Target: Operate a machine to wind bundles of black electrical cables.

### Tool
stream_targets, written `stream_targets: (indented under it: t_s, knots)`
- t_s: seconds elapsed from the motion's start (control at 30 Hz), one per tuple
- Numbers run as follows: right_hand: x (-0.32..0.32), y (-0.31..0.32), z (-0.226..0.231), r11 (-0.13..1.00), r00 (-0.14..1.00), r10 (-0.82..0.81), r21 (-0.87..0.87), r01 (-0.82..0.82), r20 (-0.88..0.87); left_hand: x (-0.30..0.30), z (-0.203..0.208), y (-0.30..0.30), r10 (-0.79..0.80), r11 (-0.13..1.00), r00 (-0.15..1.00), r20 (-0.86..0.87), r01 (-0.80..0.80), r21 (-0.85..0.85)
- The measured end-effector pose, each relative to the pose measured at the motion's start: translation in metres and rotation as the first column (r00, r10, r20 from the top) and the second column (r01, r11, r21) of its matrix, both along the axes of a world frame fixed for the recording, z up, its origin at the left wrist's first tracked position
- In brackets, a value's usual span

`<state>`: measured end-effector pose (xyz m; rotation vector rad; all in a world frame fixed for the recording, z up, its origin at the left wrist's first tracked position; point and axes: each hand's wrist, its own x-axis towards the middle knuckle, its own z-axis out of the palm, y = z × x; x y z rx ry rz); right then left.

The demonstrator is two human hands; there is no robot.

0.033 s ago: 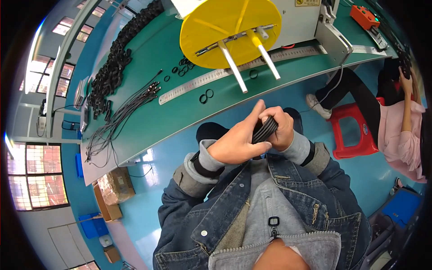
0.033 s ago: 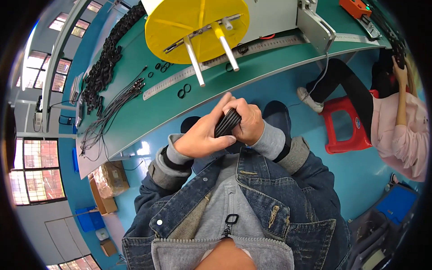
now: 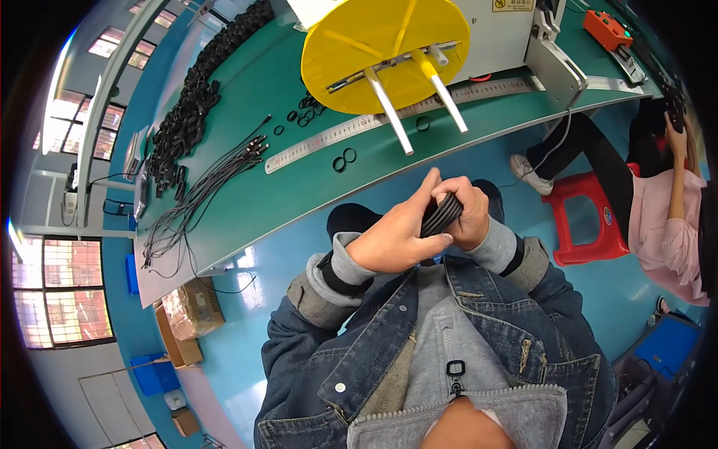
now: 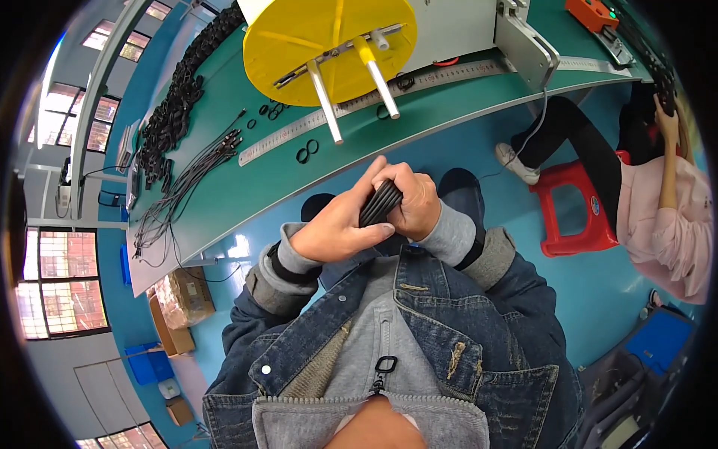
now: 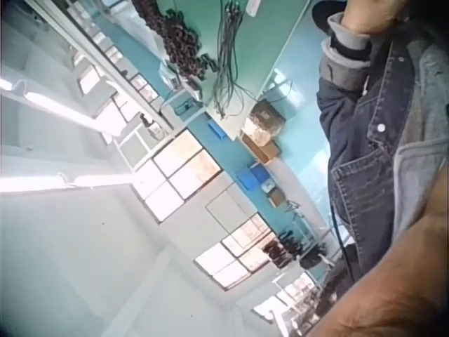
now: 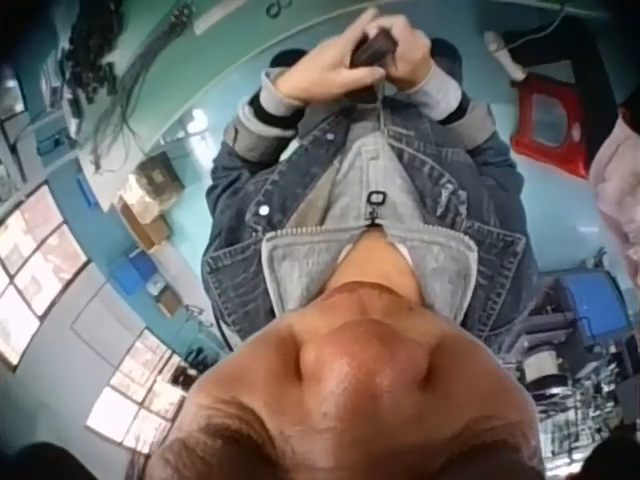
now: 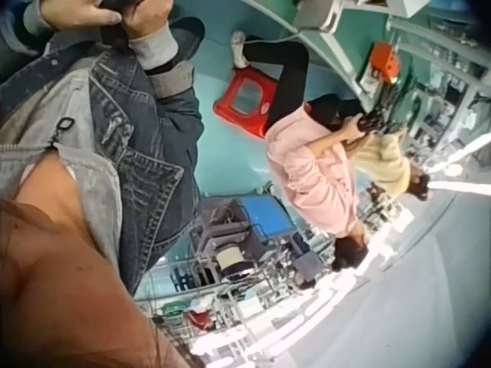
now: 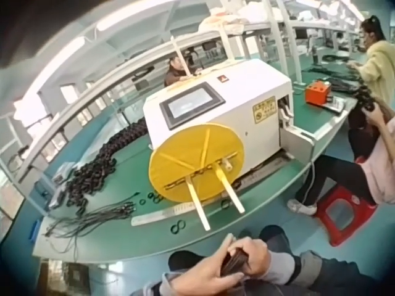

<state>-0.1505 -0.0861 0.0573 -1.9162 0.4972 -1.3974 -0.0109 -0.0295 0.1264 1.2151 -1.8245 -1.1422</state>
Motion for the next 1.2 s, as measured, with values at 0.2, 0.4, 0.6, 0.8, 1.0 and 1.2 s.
stream_targets:
  t_s: [0.2,0.4,0.6,0.8,1.0,1.2]
  knots:
    - [0.002,-0.002,-0.015,0.997,0.994,-0.052,-0.066,0.046,-0.093,-0.013,0.022,0.0,-0.07,0.926,0.855,0.515,-0.137,0.353]
    - [0.002,-0.002,-0.022,0.996,0.997,-0.045,-0.083,0.04,-0.055,-0.013,0.001,0.006,0.172,0.978,0.842,0.511,-0.082,-0.194]
    - [0.003,0.001,-0.031,0.998,0.994,0.031,-0.043,-0.035,-0.107,-0.006,-0.011,-0.002,0.023,0.968,0.99,0.142,-0.057,0.243]
    - [0.005,-0.003,-0.031,1.0,0.971,0.023,-0.009,-0.026,-0.238,0.003,-0.026,-0.011,0.07,0.958,0.957,0.281,-0.143,0.249]
    - [0.004,-0.006,-0.026,0.97,0.881,0.092,-0.158,-0.185,-0.465,0.022,-0.044,0.001,-0.158,0.908,0.978,0.134,0.091,0.408]
    - [0.039,0.003,-0.026,0.951,0.906,0.302,0.155,-0.266,-0.297,0.05,-0.041,0.021,0.015,0.896,0.998,0.063,-0.041,0.443]
